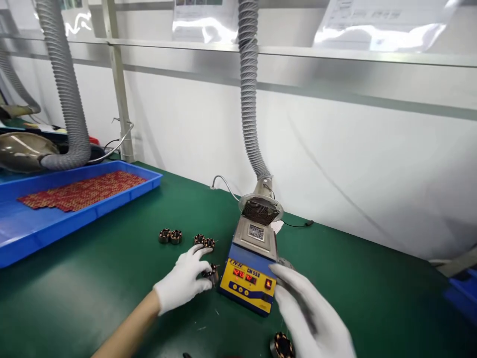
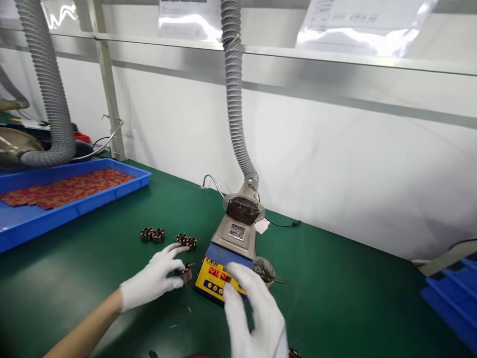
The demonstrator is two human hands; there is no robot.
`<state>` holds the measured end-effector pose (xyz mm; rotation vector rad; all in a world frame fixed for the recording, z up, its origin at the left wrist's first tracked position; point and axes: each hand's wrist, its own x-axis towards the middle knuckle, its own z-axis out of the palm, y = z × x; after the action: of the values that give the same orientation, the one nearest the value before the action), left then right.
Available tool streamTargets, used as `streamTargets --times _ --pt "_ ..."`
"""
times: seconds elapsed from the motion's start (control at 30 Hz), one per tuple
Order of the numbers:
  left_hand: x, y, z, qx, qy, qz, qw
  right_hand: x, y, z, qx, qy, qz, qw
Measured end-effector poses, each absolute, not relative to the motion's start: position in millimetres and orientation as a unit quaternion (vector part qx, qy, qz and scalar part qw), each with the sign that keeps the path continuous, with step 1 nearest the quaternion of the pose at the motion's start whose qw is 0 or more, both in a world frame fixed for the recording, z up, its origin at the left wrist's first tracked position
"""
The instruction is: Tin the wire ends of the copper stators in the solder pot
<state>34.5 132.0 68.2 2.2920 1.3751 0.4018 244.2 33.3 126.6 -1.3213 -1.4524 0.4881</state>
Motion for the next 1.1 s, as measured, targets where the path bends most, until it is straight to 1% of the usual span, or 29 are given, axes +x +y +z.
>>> streamTargets --times 0.07,0.1,0.17,0.2,0.27,0.33,0.4,0.47,0.5,0.53,0.6,0.67,0.73,0.8,0.83,0.9,1.0,1.03,1.1 --pt "29.8 118.8 94.5 0.841 0.430 0.180 0.276 238.2 45.0 117.2 -0.538 -0.575 0.331 0.520" --pt "31.6 112.6 107.4 0.835 0.372 0.222 0.338 233.2 49.4 114.5 -0.511 -0.553 0.387 0.532" --pt "43.3 102.0 127.5 0.803 0.272 0.309 0.431 222.8 54.6 114.0 -0.433 -0.503 0.459 0.591" --pt "52.5 97.8 133.4 0.785 0.245 0.347 0.451 219.0 55.6 115.6 -0.395 -0.476 0.472 0.628" --pt "74.3 91.7 135.6 0.772 0.259 0.397 0.424 216.6 54.8 120.1 -0.352 -0.425 0.457 0.697" --pt "96.5 89.4 128.5 0.787 0.297 0.411 0.351 220.6 51.7 123.8 -0.361 -0.385 0.414 0.742" --pt "114.2 90.4 119.1 0.805 0.299 0.440 0.261 227.3 48.1 126.0 -0.387 -0.366 0.367 0.763" --pt "123.3 92.7 114.8 0.812 0.261 0.480 0.206 233.1 45.3 127.9 -0.415 -0.382 0.315 0.764" --pt "124.0 93.3 115.7 0.813 0.242 0.488 0.206 235.6 44.4 129.2 -0.428 -0.405 0.283 0.757" --pt "122.3 93.3 118.5 0.816 0.227 0.479 0.230 238.1 43.8 130.9 -0.439 -0.436 0.251 0.745" --pt "113.8 91.1 127.4 0.820 0.228 0.414 0.324 245.3 43.1 134.9 -0.442 -0.503 0.213 0.712" --pt "102.9 87.8 136.0 0.810 0.250 0.345 0.403 257.6 42.4 138.4 -0.409 -0.539 0.239 0.697" --pt "94.4 86.1 140.3 0.806 0.257 0.320 0.426 273.5 41.5 139.7 -0.356 -0.510 0.291 0.727" --pt "90.5 87.6 140.5 0.812 0.249 0.341 0.402 285.3 41.0 138.7 -0.319 -0.455 0.314 0.770" --pt "90.3 89.4 139.9 0.818 0.241 0.366 0.373 286.8 41.2 137.6 -0.321 -0.442 0.317 0.776" --pt "92.2 93.1 139.3 0.826 0.217 0.433 0.290 278.1 42.7 135.6 -0.349 -0.440 0.338 0.755" --pt "96.9 95.0 141.6 0.827 0.172 0.515 0.142 245.8 47.2 135.0 -0.358 -0.432 0.441 0.701" --pt "97.9 94.4 142.9 0.824 0.173 0.528 0.112 235.3 48.9 135.3 -0.349 -0.421 0.477 0.688" --pt "97.9 92.8 145.4 0.819 0.200 0.528 0.106 221.5 51.6 135.3 -0.326 -0.396 0.535 0.671"
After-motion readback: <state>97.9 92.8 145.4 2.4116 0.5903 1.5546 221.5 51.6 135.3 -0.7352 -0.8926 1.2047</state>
